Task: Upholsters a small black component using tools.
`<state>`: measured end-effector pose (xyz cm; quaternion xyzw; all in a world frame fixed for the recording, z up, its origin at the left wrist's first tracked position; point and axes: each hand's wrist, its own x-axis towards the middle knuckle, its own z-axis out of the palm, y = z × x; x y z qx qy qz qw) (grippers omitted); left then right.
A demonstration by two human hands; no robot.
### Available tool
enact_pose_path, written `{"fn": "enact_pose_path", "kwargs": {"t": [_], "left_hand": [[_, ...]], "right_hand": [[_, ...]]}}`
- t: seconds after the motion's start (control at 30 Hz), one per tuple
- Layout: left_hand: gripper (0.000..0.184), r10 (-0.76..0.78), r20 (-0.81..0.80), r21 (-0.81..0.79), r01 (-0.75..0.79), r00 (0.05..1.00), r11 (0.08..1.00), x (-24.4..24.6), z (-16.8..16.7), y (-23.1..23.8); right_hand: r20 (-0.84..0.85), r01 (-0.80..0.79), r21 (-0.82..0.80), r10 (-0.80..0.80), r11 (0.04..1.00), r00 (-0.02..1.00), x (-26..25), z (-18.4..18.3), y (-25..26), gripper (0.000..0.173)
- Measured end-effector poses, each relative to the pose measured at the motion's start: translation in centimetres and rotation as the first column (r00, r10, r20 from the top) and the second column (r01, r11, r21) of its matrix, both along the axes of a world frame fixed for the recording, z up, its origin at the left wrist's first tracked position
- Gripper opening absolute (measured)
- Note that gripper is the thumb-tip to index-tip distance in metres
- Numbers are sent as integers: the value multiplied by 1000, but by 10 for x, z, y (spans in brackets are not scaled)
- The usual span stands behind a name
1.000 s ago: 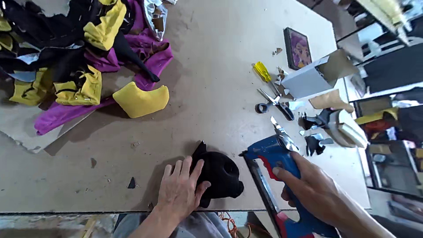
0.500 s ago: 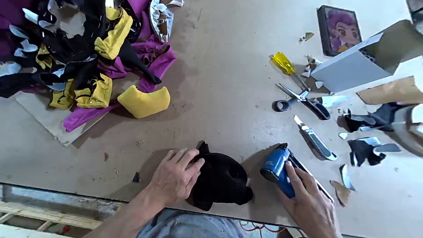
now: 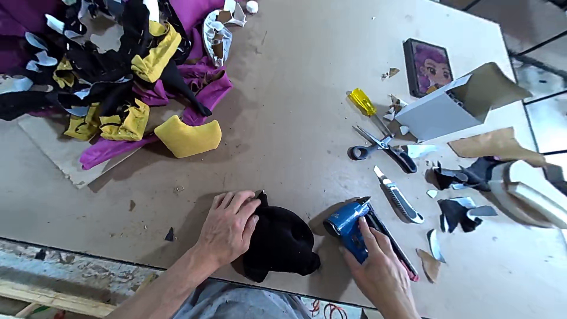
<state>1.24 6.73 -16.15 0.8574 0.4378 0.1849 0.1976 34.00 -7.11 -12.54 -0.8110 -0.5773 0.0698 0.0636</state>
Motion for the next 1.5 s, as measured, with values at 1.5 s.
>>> {"fn": "enact_pose_path", "kwargs": {"t": [1.5], "left_hand": [[62,-517,-124,-36,516,847,856,2,-11,65]], "right_hand": [[-253,-3,138,38,990,967,-168,16,-12,44]]}}
